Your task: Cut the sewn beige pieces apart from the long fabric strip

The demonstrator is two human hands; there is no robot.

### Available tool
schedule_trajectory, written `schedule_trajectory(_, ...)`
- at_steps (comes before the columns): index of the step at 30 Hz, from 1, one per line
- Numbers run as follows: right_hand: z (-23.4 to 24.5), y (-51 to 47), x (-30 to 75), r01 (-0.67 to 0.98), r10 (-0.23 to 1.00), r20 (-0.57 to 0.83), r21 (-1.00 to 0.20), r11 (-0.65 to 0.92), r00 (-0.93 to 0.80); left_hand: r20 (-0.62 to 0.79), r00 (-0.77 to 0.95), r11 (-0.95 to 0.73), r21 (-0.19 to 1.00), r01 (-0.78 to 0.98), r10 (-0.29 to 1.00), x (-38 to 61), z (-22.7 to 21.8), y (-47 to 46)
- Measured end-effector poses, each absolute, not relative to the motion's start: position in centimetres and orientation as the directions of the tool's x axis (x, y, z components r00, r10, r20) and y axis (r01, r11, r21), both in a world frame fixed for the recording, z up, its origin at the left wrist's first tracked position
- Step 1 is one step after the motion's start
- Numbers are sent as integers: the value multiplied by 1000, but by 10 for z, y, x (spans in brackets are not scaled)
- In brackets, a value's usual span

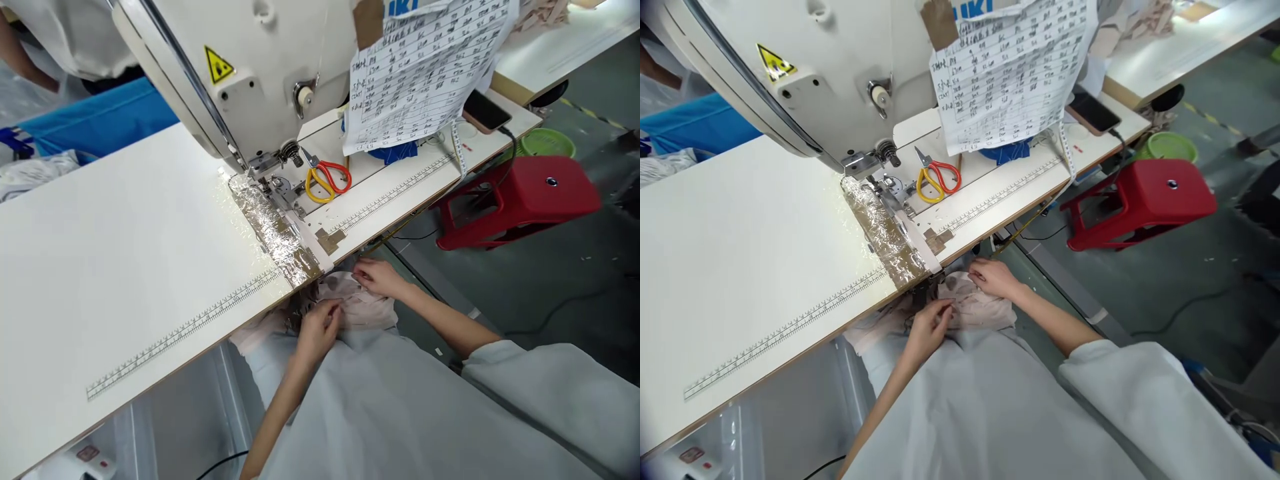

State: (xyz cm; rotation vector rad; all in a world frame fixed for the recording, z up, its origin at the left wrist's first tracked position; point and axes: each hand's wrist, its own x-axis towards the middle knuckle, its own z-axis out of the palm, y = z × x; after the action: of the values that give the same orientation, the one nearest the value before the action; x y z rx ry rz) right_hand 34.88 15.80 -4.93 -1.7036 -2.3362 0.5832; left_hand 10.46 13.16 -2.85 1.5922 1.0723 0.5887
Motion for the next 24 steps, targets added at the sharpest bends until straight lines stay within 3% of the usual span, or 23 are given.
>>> schedule_trajectory(4, -25, 138, 350, 873, 967, 3, -428, 233, -257, -342, 483, 252, 937, 242, 806, 122, -17, 130)
schedule_trajectory(9, 14, 108, 308, 793, 856, 248, -326, 515, -454, -469, 481, 461, 876, 145, 740, 126, 1, 134)
schedule_trajectory(12, 33, 101, 289, 689, 770, 308, -345, 637, -558, -503, 409, 549, 836, 6, 761, 122, 13, 136)
schedule_trajectory(15, 47, 109, 288, 624, 791, 393, -487, 611, -468, -469, 388, 543, 833, -104, 793, 112, 31, 136)
schedule_trajectory(17, 52, 122, 291, 536, 839, 375, -647, 542, -395, -453, 539, 572, 817, -66, 710, 103, 50, 136)
schedule_trajectory(19, 57, 136, 293, 368, 826, 279, -793, 486, -490, -447, 721, 596, 800, 59, 530, 95, 70, 137)
schedule_trajectory(21, 62, 148, 294, 184, 709, 200, -886, 425, -676, -428, 820, 564, 810, 161, 381, 85, 88, 140)
schedule_trajectory(22, 65, 152, 295, 116, 642, 181, -913, 392, -745, -397, 836, 508, 844, 172, 378, 79, 96, 141)
schedule_trajectory(24, 72, 158, 300, 50, 558, 176, -930, 365, -811, -306, 809, 342, 929, 140, 502, 63, 106, 144)
